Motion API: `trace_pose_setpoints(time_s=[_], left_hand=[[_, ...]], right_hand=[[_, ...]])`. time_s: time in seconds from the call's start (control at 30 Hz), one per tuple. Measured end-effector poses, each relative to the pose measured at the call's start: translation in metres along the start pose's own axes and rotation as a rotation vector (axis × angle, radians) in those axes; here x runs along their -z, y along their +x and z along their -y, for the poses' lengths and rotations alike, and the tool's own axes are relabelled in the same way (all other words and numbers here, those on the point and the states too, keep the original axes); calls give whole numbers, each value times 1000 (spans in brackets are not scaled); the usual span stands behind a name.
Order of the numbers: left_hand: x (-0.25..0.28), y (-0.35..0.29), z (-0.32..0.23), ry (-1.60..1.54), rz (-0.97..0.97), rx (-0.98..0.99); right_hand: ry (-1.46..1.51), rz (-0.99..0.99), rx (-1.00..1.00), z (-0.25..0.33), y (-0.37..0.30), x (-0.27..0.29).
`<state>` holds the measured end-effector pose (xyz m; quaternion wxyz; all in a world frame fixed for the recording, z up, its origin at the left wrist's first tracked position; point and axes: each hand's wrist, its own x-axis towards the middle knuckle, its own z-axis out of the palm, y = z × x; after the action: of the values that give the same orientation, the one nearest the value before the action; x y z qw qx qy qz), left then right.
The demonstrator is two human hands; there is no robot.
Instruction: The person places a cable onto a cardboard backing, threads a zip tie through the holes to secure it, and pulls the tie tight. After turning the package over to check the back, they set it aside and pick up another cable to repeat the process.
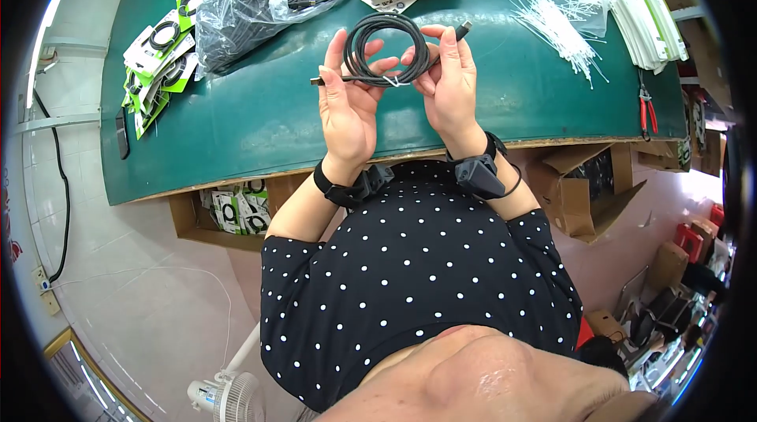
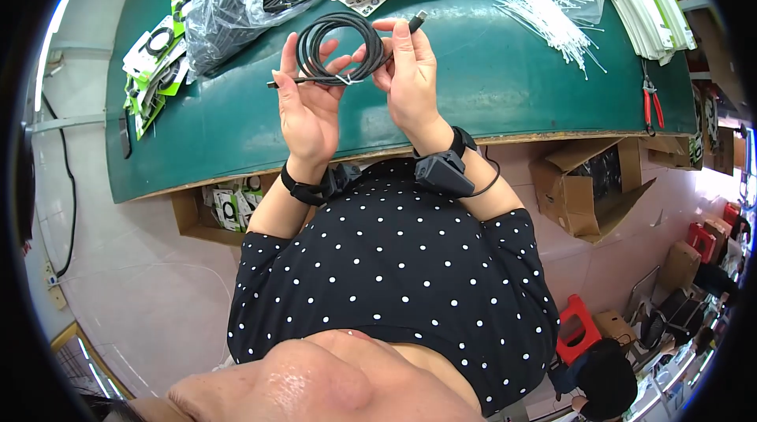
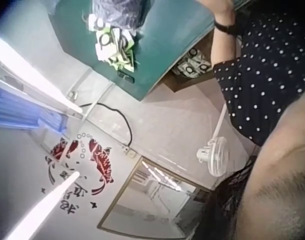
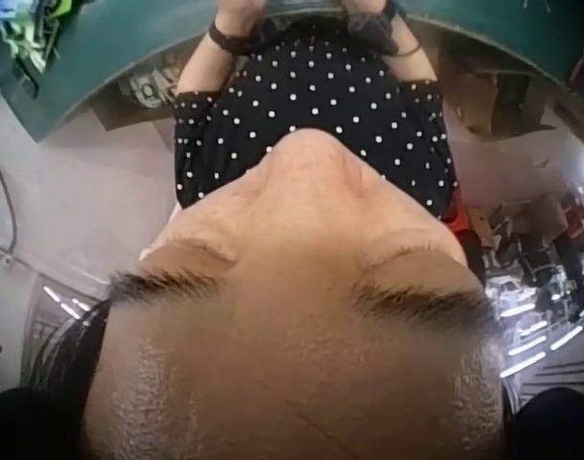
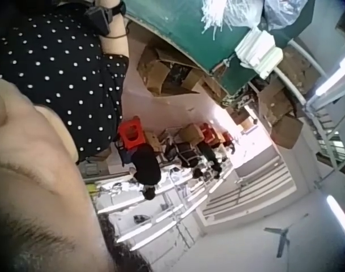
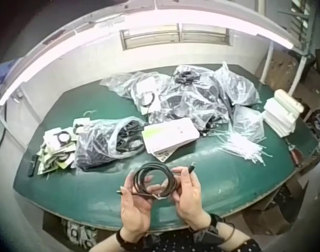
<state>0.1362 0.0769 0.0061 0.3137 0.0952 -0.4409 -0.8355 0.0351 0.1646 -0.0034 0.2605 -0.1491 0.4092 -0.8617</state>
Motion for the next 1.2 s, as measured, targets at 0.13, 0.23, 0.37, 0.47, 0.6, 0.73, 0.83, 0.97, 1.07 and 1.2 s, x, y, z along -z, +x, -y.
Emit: trace_pose_setpoints(time_s=[0.13, 0.23, 0.37, 0.47, 0.6, 0.73, 0.83, 0.97, 1.07, 1.2], left_hand=[[-1, 0, -3, -110, 5, 19], [-1, -1, -3, -157, 2, 41], [5, -1, -5, -205, 26, 62], [9, -1, -5, -256, 98, 42], [9, 0, -11, -330, 49, 86], [20, 4, -6, -481, 215, 78], [21, 7, -4, -572, 277, 129], [25, 9, -2, -598, 302, 178], [27, 9, -1, -589, 295, 181], [34, 11, 6, -567, 340, 159]], right_hand=[[19, -34, 15, -1, -3, -1], [23, -62, 28, 2, -4, -3], [58, -60, 55, 3, -5, 1], [77, -55, 56, 4, -5, 6], [112, -45, 29, 5, -5, 7], [204, 55, -28, 12, -4, 4], [298, 188, -106, 16, -1, 7], [411, 201, -239, 12, 2, 15], [448, 181, -265, 10, 2, 17], [463, 158, -281, 11, 1, 16]])
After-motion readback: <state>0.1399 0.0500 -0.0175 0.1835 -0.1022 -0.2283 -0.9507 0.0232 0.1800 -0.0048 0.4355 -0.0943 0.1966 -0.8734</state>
